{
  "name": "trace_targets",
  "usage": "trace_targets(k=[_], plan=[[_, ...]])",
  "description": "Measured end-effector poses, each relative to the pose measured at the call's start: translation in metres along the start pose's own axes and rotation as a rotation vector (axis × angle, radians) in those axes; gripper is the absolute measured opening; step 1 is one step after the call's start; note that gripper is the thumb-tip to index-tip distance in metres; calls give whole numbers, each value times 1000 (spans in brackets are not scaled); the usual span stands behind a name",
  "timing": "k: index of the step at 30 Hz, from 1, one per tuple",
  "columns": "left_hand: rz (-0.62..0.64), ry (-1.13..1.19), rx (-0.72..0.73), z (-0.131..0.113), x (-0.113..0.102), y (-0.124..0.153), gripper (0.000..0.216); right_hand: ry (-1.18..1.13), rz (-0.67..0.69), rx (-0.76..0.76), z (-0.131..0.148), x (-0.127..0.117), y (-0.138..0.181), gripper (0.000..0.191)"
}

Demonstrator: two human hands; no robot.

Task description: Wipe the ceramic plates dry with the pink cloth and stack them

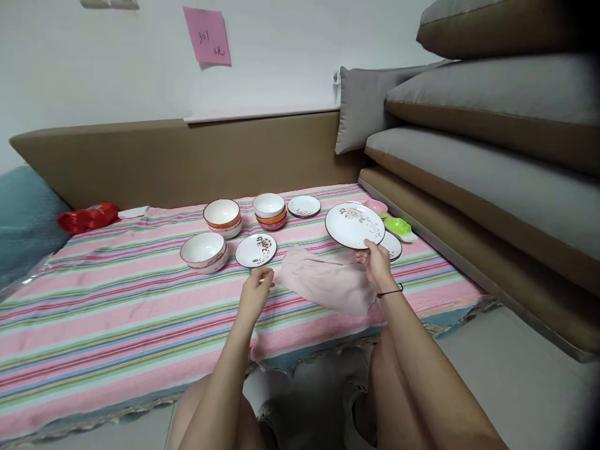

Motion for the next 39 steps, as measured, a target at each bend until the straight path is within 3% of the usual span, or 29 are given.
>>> trace_targets(k=[3, 7, 10, 14, 21, 39], plan=[[127, -385, 75, -6, 4, 2, 33, -13, -64, -3, 5, -15, -8, 5], [473, -1009, 41, 6, 16, 13, 46, 17, -158, -7, 8, -36, -12, 6], [677, -1048, -58, 28, 23, 24, 56, 58, -233, -13, 10, -50, -13, 9], [810, -984, -76, 42, 31, 32, 50, 77, -296, 1, 11, -65, -18, 9], [803, -1014, -7, 39, 35, 31, 32, 72, -345, 18, 12, -85, -26, 9], [699, -1092, -5, 40, 43, 22, 29, 97, -361, 145, -1, -100, -36, 14]])
Point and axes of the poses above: each hand's wrist, its own y-axis away from the middle knuckle, its own x-axis out of the palm, z = x × y, the point moved 8 cm from there along -y, towards the middle knuckle, and after that the axes turned 13 degrees about x, right-handed, at the moved point
